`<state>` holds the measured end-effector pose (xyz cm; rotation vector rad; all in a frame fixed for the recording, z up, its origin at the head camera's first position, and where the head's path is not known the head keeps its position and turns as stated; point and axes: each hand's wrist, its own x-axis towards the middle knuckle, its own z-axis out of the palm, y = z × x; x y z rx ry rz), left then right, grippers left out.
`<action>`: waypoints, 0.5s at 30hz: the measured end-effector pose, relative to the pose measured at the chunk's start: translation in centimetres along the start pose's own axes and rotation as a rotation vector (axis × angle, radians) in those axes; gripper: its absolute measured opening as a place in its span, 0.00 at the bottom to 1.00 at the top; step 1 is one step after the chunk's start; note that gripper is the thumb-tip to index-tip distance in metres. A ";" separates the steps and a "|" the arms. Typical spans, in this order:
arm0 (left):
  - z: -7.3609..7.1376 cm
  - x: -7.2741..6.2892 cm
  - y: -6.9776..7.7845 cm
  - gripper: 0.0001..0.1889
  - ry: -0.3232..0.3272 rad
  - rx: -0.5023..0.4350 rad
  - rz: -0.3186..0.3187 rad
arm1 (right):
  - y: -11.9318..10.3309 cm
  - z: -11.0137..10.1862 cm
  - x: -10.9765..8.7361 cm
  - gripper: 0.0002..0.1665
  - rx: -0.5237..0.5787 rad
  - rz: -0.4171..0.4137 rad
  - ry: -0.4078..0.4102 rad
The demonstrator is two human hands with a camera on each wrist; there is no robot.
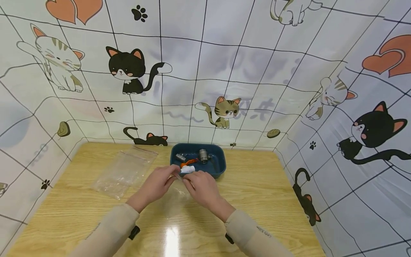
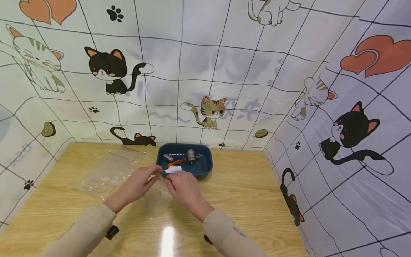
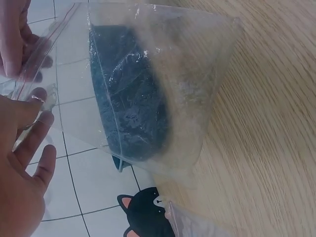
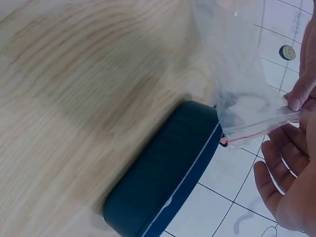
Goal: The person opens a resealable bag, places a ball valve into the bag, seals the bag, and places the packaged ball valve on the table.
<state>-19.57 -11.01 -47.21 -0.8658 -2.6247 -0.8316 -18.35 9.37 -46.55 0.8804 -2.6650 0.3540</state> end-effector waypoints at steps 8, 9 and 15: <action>0.6 0.0 0.3 0.11 0.035 0.090 0.037 | -0.1 -0.6 0.2 0.11 0.035 0.048 -0.034; 0.6 0.1 0.3 0.11 0.034 0.090 0.036 | -0.1 -0.6 0.2 0.10 0.040 0.055 -0.041; 1.0 0.1 0.4 0.08 0.037 0.103 0.049 | -0.2 -0.6 0.1 0.10 0.047 0.078 -0.062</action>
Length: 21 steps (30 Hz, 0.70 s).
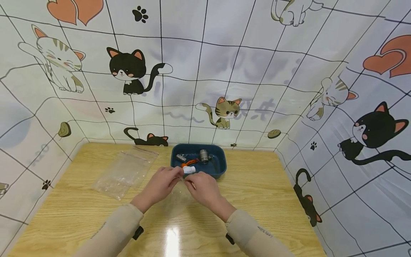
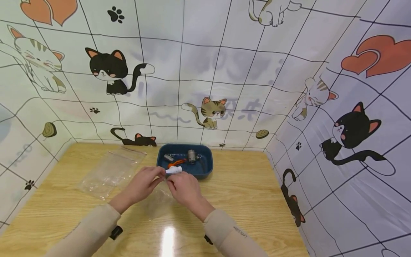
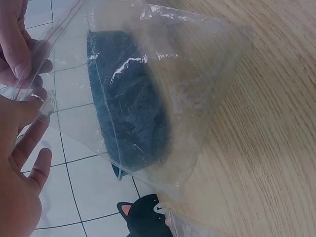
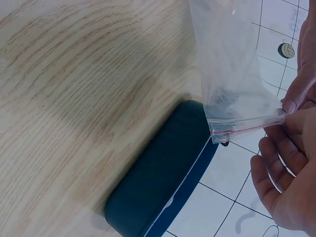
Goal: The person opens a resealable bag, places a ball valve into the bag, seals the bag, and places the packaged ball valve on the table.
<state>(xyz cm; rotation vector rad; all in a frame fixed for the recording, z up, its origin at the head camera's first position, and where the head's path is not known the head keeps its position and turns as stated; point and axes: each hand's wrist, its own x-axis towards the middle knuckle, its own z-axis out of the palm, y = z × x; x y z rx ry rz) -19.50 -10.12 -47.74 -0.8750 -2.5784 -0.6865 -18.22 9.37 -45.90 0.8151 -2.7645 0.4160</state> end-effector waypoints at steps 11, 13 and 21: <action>0.2 -0.1 0.5 0.14 0.056 0.025 -0.005 | 0.1 0.8 0.0 0.08 0.043 0.080 0.046; 0.2 -0.2 0.8 0.12 0.066 0.044 -0.042 | 0.1 0.9 0.0 0.08 0.043 0.099 0.061; 0.5 -0.5 2.2 0.07 0.008 0.058 -0.224 | -0.3 1.0 0.2 0.10 0.010 0.121 0.071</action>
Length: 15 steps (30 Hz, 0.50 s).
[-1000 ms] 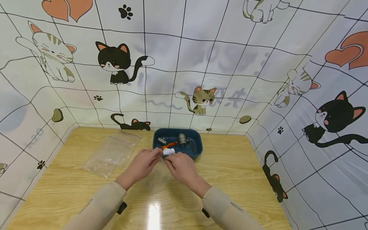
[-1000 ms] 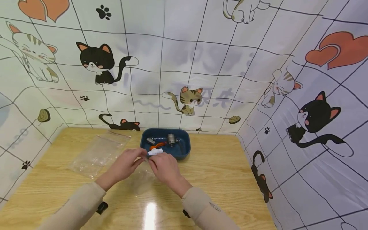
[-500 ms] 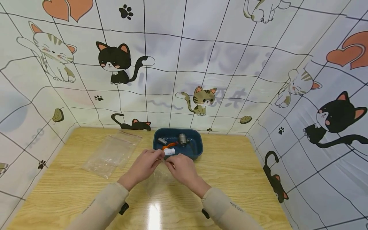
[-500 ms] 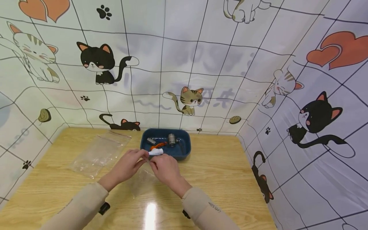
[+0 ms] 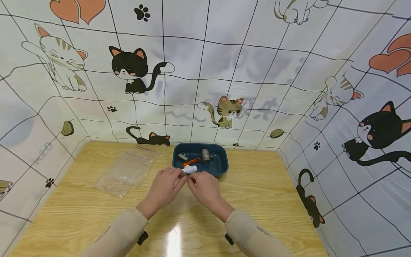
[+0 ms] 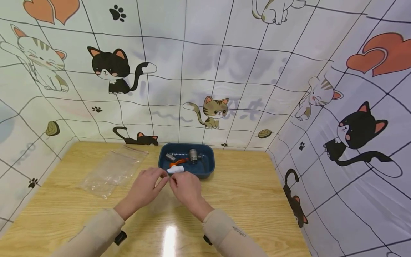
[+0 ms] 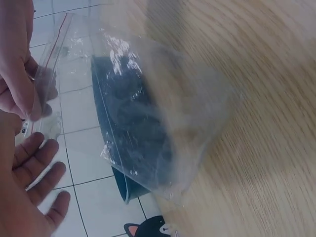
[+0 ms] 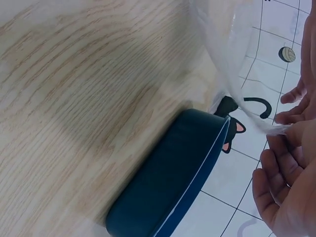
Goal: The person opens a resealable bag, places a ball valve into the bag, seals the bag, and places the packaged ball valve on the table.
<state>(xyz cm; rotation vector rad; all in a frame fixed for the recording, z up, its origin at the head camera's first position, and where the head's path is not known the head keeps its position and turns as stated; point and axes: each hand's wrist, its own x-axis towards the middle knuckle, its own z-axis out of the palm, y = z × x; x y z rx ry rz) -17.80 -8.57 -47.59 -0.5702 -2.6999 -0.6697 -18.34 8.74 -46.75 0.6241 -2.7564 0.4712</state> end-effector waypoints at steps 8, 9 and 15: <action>0.5 0.1 0.4 0.09 0.031 0.007 -0.090 | -0.5 0.2 -0.2 0.09 -0.027 -0.017 0.026; 0.6 0.1 0.4 0.08 0.031 0.005 -0.100 | -0.5 0.2 -0.2 0.08 -0.026 -0.015 0.028; 0.8 0.3 0.7 0.06 0.023 -0.002 -0.155 | -0.7 0.5 -0.2 0.05 -0.033 -0.042 0.058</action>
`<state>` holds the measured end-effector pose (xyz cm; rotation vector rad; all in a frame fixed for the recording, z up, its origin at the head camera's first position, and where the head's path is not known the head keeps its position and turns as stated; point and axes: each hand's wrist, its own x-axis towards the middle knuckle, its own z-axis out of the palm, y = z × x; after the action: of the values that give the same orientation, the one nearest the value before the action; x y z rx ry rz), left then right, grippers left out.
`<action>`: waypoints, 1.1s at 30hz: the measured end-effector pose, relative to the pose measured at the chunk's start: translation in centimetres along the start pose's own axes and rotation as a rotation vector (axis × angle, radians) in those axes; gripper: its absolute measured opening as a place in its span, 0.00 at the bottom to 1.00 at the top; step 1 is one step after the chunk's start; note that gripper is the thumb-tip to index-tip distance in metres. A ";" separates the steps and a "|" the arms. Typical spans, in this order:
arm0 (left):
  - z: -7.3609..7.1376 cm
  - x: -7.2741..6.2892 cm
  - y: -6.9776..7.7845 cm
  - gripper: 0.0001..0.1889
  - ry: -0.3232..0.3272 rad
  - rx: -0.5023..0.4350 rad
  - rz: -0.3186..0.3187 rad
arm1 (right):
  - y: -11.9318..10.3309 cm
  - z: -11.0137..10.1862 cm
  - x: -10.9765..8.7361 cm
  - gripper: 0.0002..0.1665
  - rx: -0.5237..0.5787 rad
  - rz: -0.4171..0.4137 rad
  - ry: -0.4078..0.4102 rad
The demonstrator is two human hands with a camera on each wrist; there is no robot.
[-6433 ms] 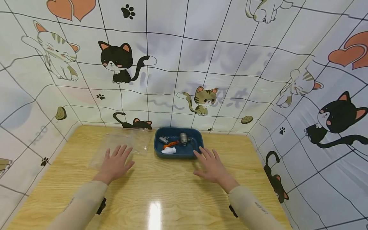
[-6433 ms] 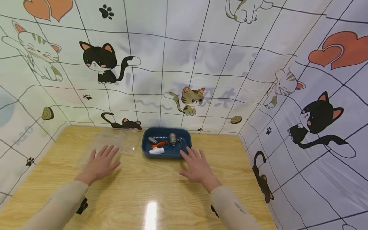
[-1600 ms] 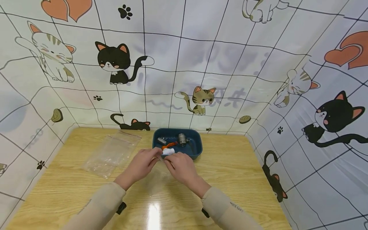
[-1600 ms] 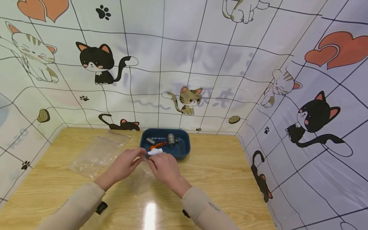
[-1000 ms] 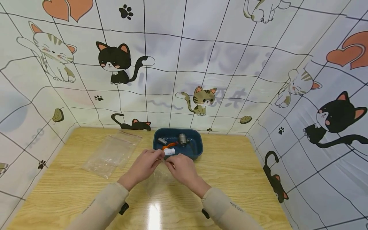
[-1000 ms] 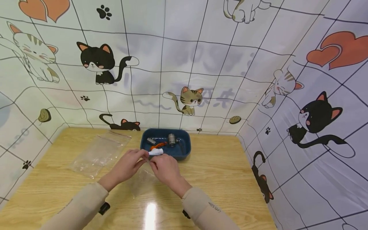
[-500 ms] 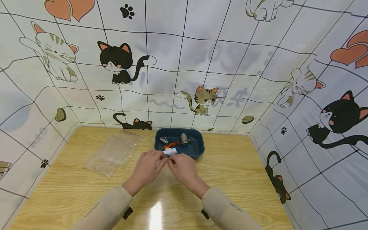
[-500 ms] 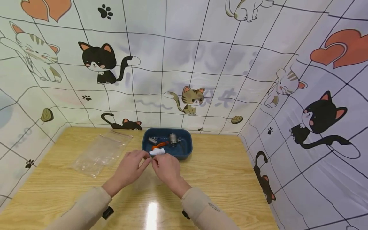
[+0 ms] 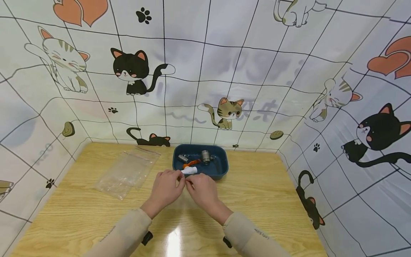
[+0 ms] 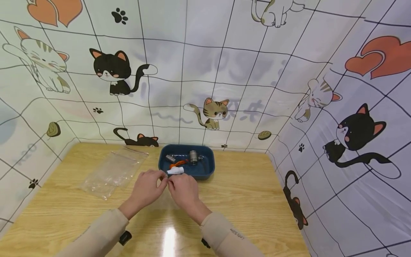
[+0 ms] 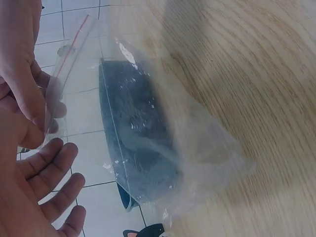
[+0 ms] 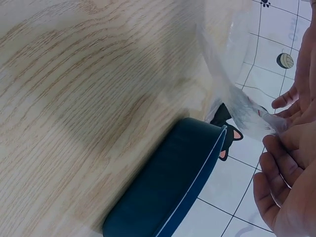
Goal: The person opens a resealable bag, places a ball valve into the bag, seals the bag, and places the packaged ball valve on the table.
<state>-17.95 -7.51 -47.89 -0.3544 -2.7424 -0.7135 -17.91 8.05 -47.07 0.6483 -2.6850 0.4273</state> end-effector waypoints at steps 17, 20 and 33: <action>0.6 -0.1 0.4 0.08 0.114 0.081 0.085 | 0.2 0.7 0.0 0.06 -0.050 -0.027 0.076; 0.6 -0.2 0.3 0.08 0.146 0.144 0.169 | 0.3 0.9 -0.2 0.06 -0.063 -0.036 0.085; 0.2 -0.1 0.3 0.09 0.086 0.284 0.254 | 0.6 0.7 -0.3 0.08 -0.134 -0.083 0.055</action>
<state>-17.82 -7.18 -47.96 -0.5773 -2.6036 -0.2639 -18.15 8.46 -47.94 0.6955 -2.5976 0.2375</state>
